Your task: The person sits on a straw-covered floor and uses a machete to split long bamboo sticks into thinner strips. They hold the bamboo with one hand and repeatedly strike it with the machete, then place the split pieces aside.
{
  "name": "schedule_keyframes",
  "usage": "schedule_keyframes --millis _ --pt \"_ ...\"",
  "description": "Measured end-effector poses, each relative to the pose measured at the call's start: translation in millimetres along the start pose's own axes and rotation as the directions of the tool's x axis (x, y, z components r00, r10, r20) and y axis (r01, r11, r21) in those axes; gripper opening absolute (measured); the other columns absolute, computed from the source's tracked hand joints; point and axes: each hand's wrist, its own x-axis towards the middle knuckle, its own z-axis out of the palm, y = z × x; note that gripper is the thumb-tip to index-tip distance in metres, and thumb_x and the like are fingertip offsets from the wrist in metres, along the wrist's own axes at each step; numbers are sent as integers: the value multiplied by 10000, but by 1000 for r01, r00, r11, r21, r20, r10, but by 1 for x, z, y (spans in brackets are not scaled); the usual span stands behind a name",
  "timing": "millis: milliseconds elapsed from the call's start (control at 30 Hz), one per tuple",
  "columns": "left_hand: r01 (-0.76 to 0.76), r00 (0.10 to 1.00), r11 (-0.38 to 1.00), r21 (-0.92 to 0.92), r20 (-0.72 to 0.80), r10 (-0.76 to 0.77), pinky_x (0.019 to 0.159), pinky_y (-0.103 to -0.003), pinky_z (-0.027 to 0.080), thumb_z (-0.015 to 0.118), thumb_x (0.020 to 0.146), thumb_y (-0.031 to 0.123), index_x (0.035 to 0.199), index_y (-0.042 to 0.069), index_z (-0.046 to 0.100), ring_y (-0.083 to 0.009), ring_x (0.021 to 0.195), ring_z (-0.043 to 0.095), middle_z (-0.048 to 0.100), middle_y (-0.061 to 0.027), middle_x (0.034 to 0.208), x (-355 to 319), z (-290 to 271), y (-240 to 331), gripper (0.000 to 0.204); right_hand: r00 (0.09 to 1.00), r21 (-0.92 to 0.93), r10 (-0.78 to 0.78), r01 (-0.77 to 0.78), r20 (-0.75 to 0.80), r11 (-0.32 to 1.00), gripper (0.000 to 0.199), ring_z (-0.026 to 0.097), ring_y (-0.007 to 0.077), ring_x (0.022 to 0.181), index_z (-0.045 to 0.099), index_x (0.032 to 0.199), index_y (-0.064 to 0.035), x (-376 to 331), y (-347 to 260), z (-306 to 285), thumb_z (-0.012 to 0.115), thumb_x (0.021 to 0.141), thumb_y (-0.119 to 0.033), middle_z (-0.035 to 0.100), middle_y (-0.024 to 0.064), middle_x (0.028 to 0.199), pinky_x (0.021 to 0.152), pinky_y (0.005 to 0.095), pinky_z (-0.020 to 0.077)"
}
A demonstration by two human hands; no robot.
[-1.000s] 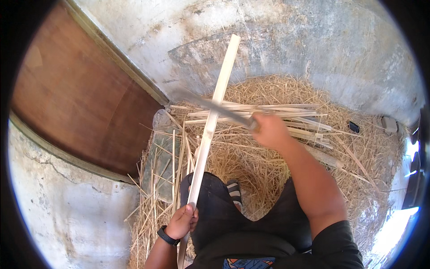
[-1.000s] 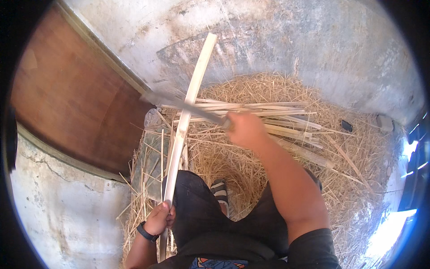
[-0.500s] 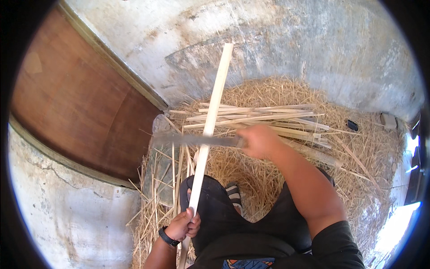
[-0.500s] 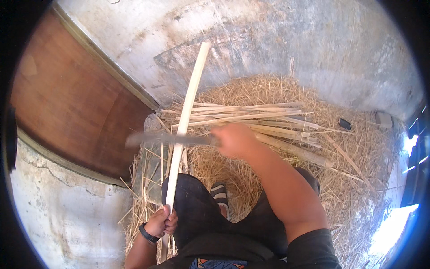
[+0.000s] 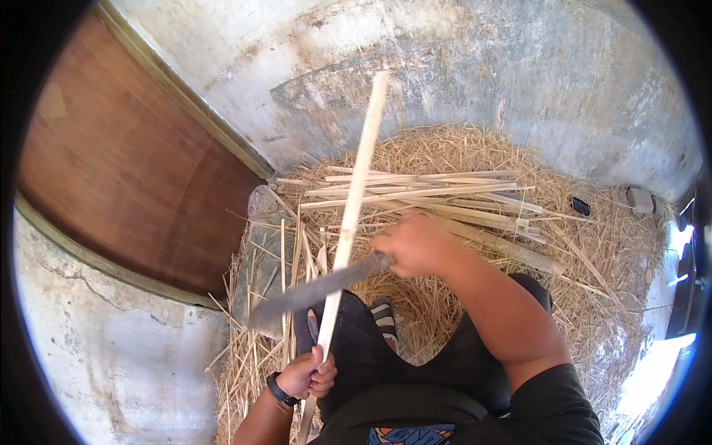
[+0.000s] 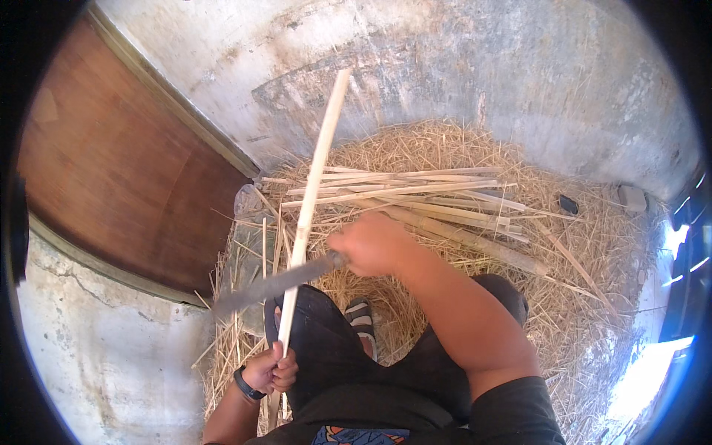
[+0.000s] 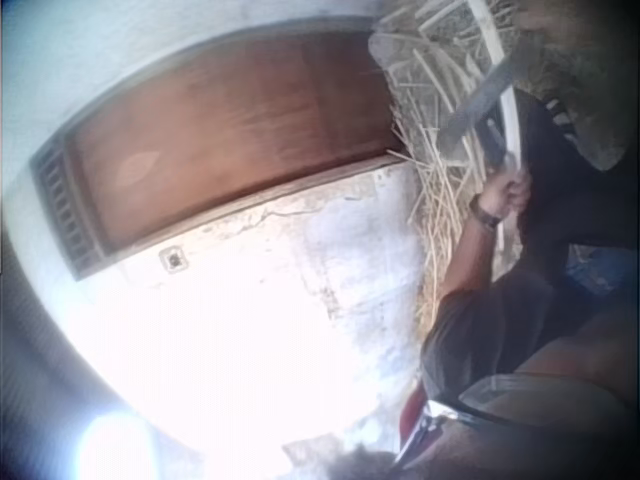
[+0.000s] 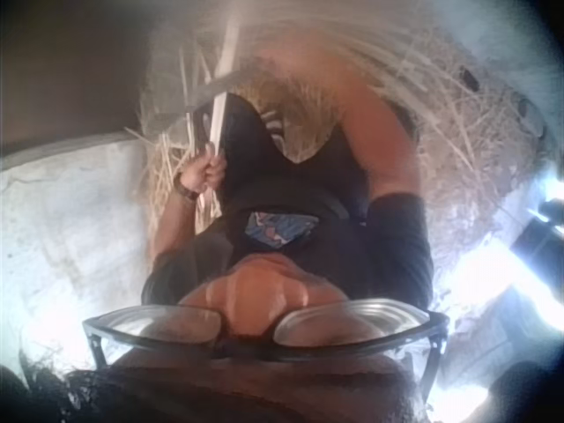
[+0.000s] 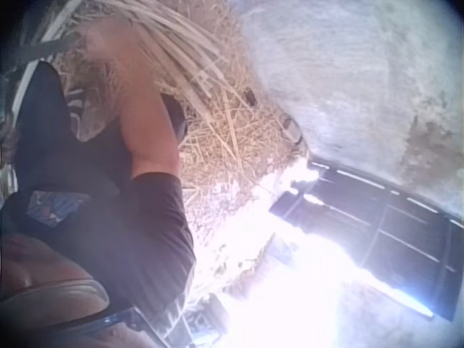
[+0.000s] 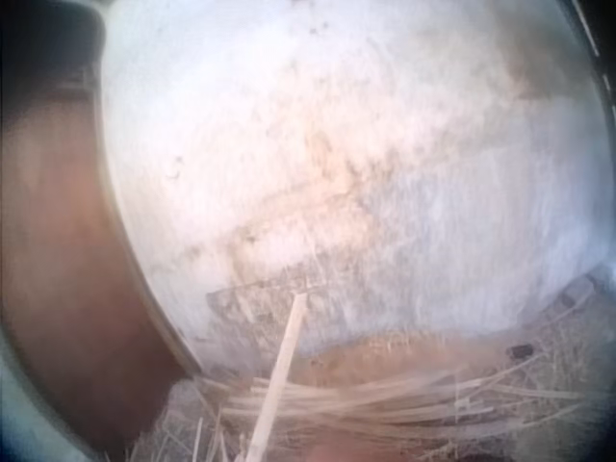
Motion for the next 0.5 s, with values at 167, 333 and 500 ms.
schedule_keyframes --millis 167,333,500 --pt "-62 970 946 320 -203 132 454 -241 251 374 1031 598 848 133 443 -88 504 276 309 38 663 -1 18 5 505 915 153 348 -321 -205 935 206 670 319 681 683 929 -88 -17 47 -21 726 729 -112 685 103 747 643 434 531" --pt "104 567 202 974 -225 792 566 -368 449 414 1071 449 893 27 590 -229 575 548 552 -110 681 1 24 6 491 937 51 322 -318 -138 947 222 682 354 736 676 977 -103 -15 33 -22 701 772 -183 681 136 768 676 466 536" --pt "173 261 74 982 -118 958 595 -402 461 549 1006 251 933 -10 619 -305 610 600 596 -162 690 8 30 17 280 975 -199 183 -206 -127 958 206 673 362 732 650 935 -88 -16 -5 -50 709 773 -202 666 127 752 686 489 522"
